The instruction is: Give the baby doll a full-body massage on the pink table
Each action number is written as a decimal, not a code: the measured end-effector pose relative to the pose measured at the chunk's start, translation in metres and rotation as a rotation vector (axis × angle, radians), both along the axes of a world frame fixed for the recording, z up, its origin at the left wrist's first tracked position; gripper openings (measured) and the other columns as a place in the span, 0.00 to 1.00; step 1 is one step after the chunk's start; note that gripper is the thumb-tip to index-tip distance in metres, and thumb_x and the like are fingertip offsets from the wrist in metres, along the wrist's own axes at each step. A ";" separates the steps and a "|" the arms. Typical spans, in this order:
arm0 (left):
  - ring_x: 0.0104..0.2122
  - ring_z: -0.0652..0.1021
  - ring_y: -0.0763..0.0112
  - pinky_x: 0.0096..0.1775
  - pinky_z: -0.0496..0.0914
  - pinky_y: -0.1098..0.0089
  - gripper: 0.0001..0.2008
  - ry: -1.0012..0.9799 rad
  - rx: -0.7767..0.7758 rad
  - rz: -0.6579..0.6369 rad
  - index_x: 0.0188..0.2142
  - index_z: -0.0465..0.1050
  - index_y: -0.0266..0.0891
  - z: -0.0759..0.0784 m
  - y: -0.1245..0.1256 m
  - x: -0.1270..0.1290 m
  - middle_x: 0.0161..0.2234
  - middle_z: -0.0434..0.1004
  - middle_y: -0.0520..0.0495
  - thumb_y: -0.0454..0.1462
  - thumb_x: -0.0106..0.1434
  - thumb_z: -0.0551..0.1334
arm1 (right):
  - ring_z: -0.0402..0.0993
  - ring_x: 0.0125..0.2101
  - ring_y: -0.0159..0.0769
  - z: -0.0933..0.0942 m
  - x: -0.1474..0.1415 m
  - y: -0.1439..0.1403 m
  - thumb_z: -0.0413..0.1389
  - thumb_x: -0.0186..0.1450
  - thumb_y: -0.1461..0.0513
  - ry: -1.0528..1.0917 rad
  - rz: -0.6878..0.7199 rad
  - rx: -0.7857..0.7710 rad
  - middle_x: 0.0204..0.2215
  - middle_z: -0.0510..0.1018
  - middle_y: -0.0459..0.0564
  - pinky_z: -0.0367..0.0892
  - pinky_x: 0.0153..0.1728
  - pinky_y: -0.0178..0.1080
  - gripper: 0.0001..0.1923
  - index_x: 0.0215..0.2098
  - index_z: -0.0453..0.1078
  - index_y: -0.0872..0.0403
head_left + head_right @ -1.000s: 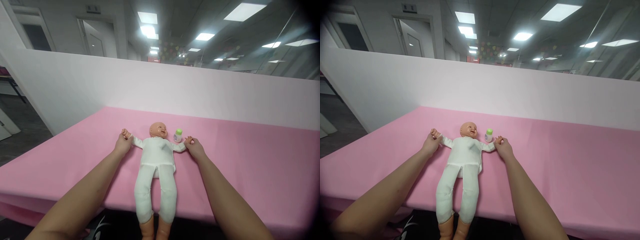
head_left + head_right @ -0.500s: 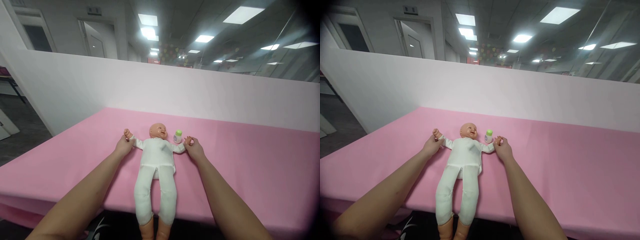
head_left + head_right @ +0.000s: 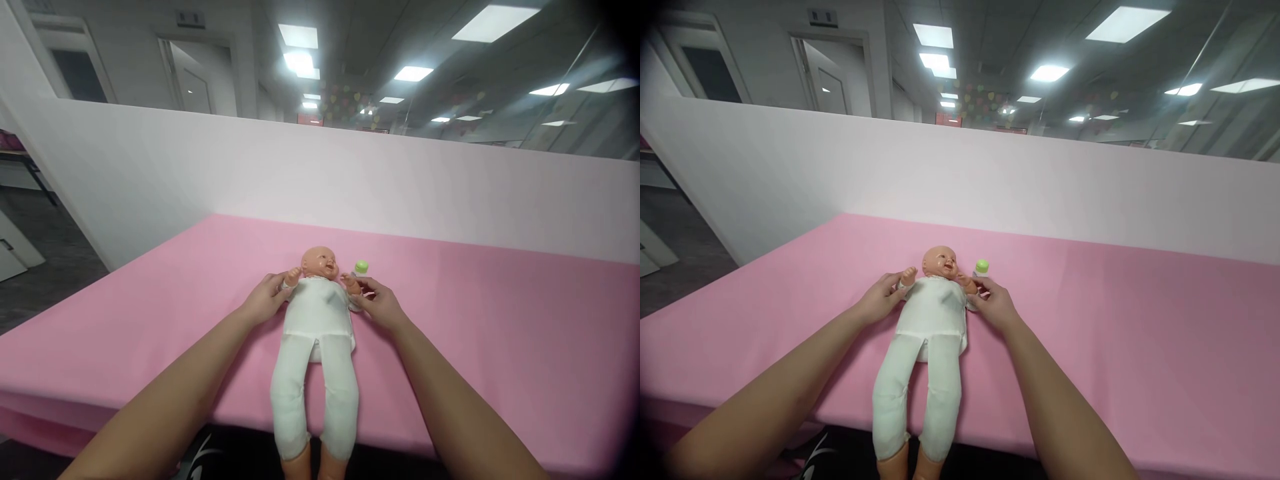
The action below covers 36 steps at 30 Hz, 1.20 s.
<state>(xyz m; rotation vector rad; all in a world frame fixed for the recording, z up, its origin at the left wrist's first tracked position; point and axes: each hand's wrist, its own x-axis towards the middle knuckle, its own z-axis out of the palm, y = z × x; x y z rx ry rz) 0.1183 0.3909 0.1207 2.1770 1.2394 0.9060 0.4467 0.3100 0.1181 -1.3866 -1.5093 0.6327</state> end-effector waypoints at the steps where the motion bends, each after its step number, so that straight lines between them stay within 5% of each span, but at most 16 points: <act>1: 0.50 0.77 0.56 0.51 0.72 0.60 0.26 0.059 0.025 -0.030 0.62 0.70 0.51 0.001 -0.001 0.000 0.52 0.76 0.44 0.53 0.68 0.58 | 0.77 0.41 0.43 0.003 -0.003 -0.002 0.64 0.62 0.54 -0.003 0.055 -0.024 0.48 0.82 0.48 0.73 0.43 0.45 0.23 0.55 0.76 0.44; 7: 0.42 0.79 0.61 0.49 0.72 0.61 0.25 0.285 0.038 -0.085 0.65 0.66 0.59 0.005 -0.006 0.002 0.55 0.70 0.44 0.53 0.71 0.53 | 0.75 0.52 0.46 0.018 -0.018 -0.013 0.59 0.68 0.49 -0.010 0.241 -0.061 0.51 0.81 0.42 0.72 0.49 0.44 0.17 0.53 0.78 0.38; 18: 0.42 0.79 0.59 0.43 0.72 0.61 0.26 0.472 0.112 -0.070 0.69 0.57 0.63 0.010 -0.015 0.009 0.60 0.66 0.43 0.51 0.72 0.50 | 0.77 0.40 0.45 0.019 -0.022 -0.010 0.60 0.67 0.46 -0.165 0.226 -0.001 0.38 0.84 0.43 0.70 0.41 0.44 0.15 0.45 0.82 0.40; 25: 0.51 0.76 0.55 0.49 0.70 0.61 0.24 0.171 0.104 0.002 0.63 0.67 0.50 0.000 -0.010 0.008 0.51 0.76 0.42 0.51 0.71 0.53 | 0.77 0.41 0.44 -0.002 -0.012 -0.001 0.62 0.65 0.48 -0.083 0.036 0.045 0.45 0.83 0.46 0.69 0.41 0.43 0.17 0.50 0.80 0.43; 31: 0.29 0.81 0.64 0.34 0.72 0.65 0.23 -0.202 -0.178 0.174 0.51 0.69 0.44 -0.011 0.006 -0.005 0.40 0.80 0.47 0.56 0.67 0.57 | 0.78 0.45 0.46 -0.027 0.018 0.020 0.66 0.60 0.47 0.329 -0.066 0.083 0.46 0.82 0.54 0.73 0.45 0.45 0.26 0.51 0.76 0.52; 36: 0.26 0.80 0.63 0.27 0.71 0.67 0.23 -0.413 -0.328 0.324 0.43 0.69 0.40 -0.019 0.021 -0.016 0.34 0.80 0.45 0.57 0.63 0.60 | 0.81 0.38 0.44 -0.031 0.035 0.025 0.67 0.58 0.47 0.527 -0.240 -0.025 0.42 0.83 0.54 0.76 0.34 0.41 0.32 0.56 0.70 0.51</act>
